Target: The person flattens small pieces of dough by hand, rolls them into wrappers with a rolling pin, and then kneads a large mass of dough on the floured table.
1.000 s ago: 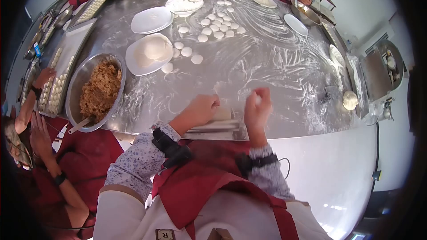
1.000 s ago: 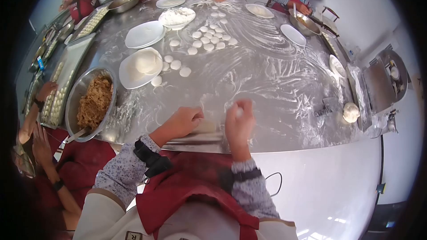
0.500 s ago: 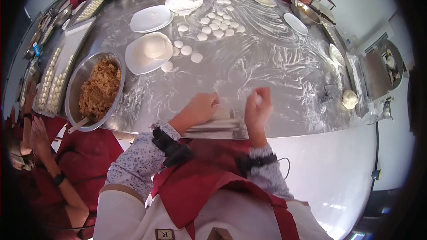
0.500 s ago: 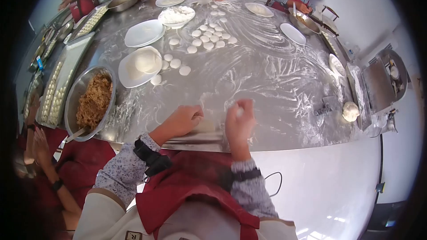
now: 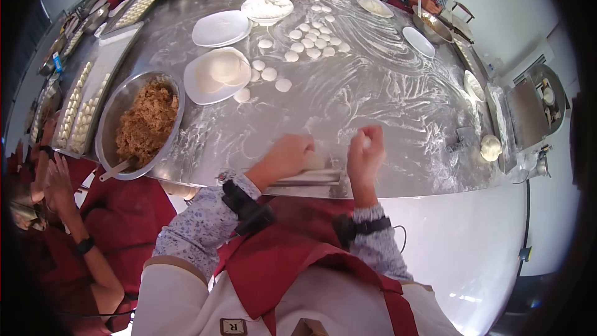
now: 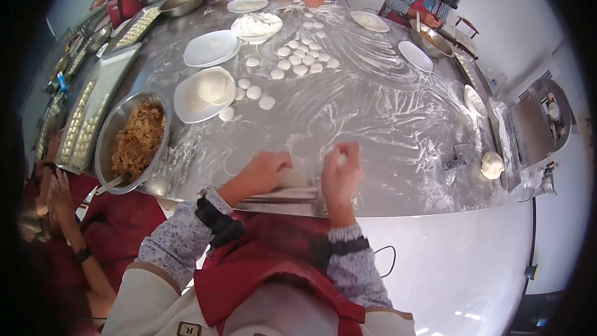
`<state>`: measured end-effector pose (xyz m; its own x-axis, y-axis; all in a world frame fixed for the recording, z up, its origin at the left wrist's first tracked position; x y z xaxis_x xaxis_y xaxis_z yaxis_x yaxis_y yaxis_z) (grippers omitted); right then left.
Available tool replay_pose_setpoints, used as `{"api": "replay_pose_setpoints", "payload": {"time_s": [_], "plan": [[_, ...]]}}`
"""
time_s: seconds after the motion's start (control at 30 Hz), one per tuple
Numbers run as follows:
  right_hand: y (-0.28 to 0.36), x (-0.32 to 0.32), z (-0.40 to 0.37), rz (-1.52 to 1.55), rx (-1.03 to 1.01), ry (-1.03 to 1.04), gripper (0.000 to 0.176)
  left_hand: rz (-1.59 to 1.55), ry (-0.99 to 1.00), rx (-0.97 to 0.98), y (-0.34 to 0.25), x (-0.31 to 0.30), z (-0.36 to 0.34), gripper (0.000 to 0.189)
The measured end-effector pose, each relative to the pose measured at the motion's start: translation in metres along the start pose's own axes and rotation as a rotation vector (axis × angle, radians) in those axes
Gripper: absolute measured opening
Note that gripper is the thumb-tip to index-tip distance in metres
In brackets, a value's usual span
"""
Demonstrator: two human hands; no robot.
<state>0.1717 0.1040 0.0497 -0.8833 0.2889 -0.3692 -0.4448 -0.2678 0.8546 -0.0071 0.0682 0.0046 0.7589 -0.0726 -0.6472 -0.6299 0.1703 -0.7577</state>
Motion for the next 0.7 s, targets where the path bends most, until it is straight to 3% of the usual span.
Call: {"api": "replay_pose_setpoints", "payload": {"time_s": [0.13, 0.23, 0.3, 0.4, 0.43, 0.5, 0.57, 0.6, 0.63, 0.7], "plan": [[0.013, 0.033, 0.029, -0.075, -0.119, 0.010, 0.012, 0.055, -0.088, 0.013, -0.015, 0.006, 0.001, 0.018], [0.015, 0.020, 0.020, -0.059, -0.145, -0.018, 0.012, 0.020, -0.112, 0.025, -0.006, 0.006, -0.004, 0.019], [-0.003, 0.006, 0.008, -0.040, -0.039, 0.028, 0.010, 0.091, -0.091, 0.062, -0.001, -0.001, -0.007, 0.020], [-0.018, -0.007, -0.009, 0.054, 0.059, 0.035, 0.009, -0.078, 0.061, 0.102, -0.004, -0.020, -0.013, 0.019], [-0.022, -0.006, -0.008, 0.061, 0.061, 0.035, 0.009, -0.107, -0.017, 0.111, -0.002, -0.043, -0.010, 0.017], [-0.017, -0.004, -0.007, 0.081, -0.125, 0.013, 0.004, -0.178, -0.215, 0.046, 0.020, -0.098, -0.004, 0.016], [-0.013, 0.000, -0.002, 0.082, -0.130, 0.015, 0.004, -0.199, -0.551, 0.064, 0.051, -0.167, -0.001, 0.024], [-0.011, 0.002, 0.000, 0.078, -0.136, 0.017, 0.004, -0.246, -0.609, -0.203, 0.082, -0.185, -0.002, 0.027], [-0.012, 0.002, 0.001, 0.079, -0.138, 0.019, 0.004, -0.247, -0.611, -0.204, 0.095, -0.187, -0.007, 0.027], [-0.013, 0.005, 0.003, 0.075, -0.145, 0.022, 0.004, 0.404, -0.882, -0.147, 0.088, -0.212, -0.024, 0.030]]}}
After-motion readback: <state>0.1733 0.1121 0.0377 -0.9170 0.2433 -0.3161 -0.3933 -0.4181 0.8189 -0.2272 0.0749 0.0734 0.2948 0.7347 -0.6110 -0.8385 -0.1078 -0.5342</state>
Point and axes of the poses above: each hand's wrist, its own z-axis towards the middle knuckle, its own x-axis out of the palm, y = z × x, the point moved 8 cm from there along z, towards the middle knuckle, and after that the axes turned 4 degrees about x, right-handed, at the moved point
